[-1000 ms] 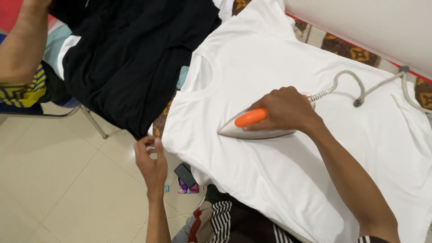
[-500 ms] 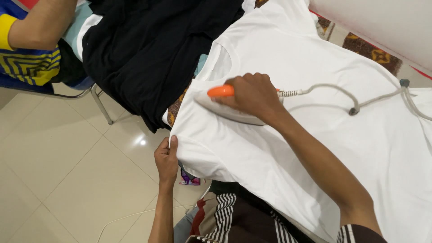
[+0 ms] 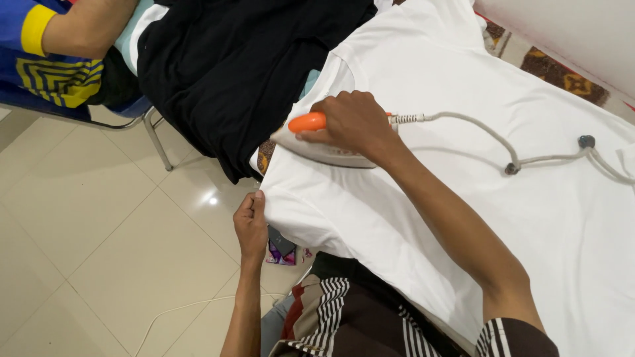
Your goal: A person irons a white t-shirt on a flat surface and then folds it neatly.
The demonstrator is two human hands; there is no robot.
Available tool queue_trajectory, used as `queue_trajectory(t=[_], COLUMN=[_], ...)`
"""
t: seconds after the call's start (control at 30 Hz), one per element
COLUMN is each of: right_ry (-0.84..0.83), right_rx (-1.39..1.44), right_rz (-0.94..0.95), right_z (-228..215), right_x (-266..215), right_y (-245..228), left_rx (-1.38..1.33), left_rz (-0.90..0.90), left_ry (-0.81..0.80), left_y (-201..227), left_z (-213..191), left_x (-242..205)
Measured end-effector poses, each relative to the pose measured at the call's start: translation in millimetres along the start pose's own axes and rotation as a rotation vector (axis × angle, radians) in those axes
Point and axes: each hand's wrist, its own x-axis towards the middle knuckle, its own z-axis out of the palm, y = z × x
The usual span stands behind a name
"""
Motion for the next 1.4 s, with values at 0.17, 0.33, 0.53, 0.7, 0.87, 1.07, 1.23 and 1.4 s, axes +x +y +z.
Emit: queue_trajectory(t=[0.17,0.33,0.53,0.7,0.87,1.07,1.23,1.4], right_ry=[-0.230,0.081,-0.455,-0.642,-0.472,0.076,-0.213,-0.460], right_rx=[0.039,-0.046,-0.016,0.043,-0.094,-0.189,-0.028,0.047], right_rz=[-0.101,0.124,0.034,0.043,0.223,0.358,0.240,0.149], right_z=[-10.8,2.1,-34.6,-54.8,-46.7,-32.9,-32.8,-43.1], right_x=[-8.2,-2.9,-69.7,-141.4,-139.3,-87.9,-102.8,-185.3], right_y=[-1.2,29.2,16.2,-8.6,26.2,90.9,88.8,26.3], left_rx=[-0.002,0.043,0.112,0.133,0.173,0.309,0.486,0.538], left_rz=[0.009,0.012,0.072,0.068,0.079,0.179,0.415,0.612], left_ry=[-0.006,-0.023,-0.065,-0.046,-0.048,-0.029,0.012,-0.052], left_y=[-2.8,17.7,19.3,21.3,14.4,51.7,105.5,135.4], left_z=[-4.9,-3.8,-5.5,-2.7,-0.3,12.5,28.1,51.0], left_x=[2.6,-4.0,0.9,4.3,2.5,-14.6,-29.1,-17.5])
